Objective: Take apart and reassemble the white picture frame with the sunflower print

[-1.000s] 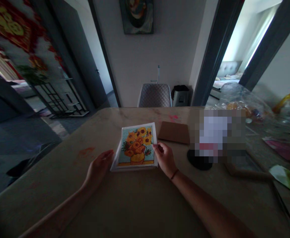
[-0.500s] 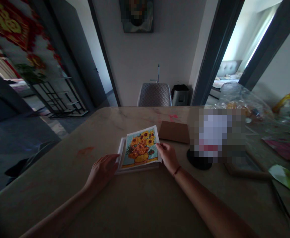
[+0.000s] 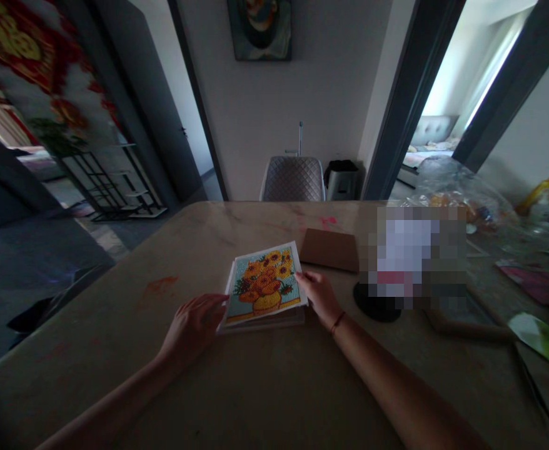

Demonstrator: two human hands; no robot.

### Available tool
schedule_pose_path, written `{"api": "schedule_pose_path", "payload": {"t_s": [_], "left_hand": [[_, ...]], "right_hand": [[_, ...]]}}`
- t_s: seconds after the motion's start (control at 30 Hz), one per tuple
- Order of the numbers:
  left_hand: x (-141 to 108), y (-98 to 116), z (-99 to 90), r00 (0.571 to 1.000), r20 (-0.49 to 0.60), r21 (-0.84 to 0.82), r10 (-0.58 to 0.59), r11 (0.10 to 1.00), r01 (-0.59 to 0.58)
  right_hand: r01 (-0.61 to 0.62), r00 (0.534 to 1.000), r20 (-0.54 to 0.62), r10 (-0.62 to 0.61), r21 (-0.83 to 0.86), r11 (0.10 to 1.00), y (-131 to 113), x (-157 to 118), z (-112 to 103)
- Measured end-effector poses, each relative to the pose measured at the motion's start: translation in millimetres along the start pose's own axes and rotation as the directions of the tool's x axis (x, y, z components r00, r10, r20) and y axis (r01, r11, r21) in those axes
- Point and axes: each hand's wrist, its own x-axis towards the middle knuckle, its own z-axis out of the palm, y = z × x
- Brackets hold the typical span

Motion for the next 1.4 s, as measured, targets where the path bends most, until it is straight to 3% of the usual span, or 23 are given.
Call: {"api": "schedule_pose_path", "payload": {"t_s": [0.1,0.33,0.53,0.87,1.17,1.4], "left_hand": [[0,0,-0.3,1.0,0.004,-0.012,-0.006,1.0,0.006],[-2,-1,2.1,0.999,-0.02,0.016,-0.034,0.999,0.034],[-1,2,-1.4,1.0,0.025,-0.009,-0.01,1.0,0.01],[0,3,-2.8,1.0,0.011,-0.026,-0.008,1.0,0.008],[0,4,-2.9,1.0,0.008,-0.034,-0.01,0.999,0.01],[0,4,-2.4,1.0,0.0,-0.032,-0.017,0.999,0.017]], "right_hand": [[0.008,1.0,0.002,-0.008,-0.028,1.0,0,-1,2],[0.121,0.992,0.005,-0.124,-0.276,0.954,1,-4,3],[0.204,0.978,0.036,-0.208,-0.402,0.893,-1,-9,7],[0.248,0.957,-0.017,-0.289,-0.469,0.847,5,-11,11],[0.297,0.909,-0.04,-0.414,-0.636,0.713,6,-14,10],[0.369,0.895,0.082,-0.439,-0.688,0.624,7,-10,4]]}}
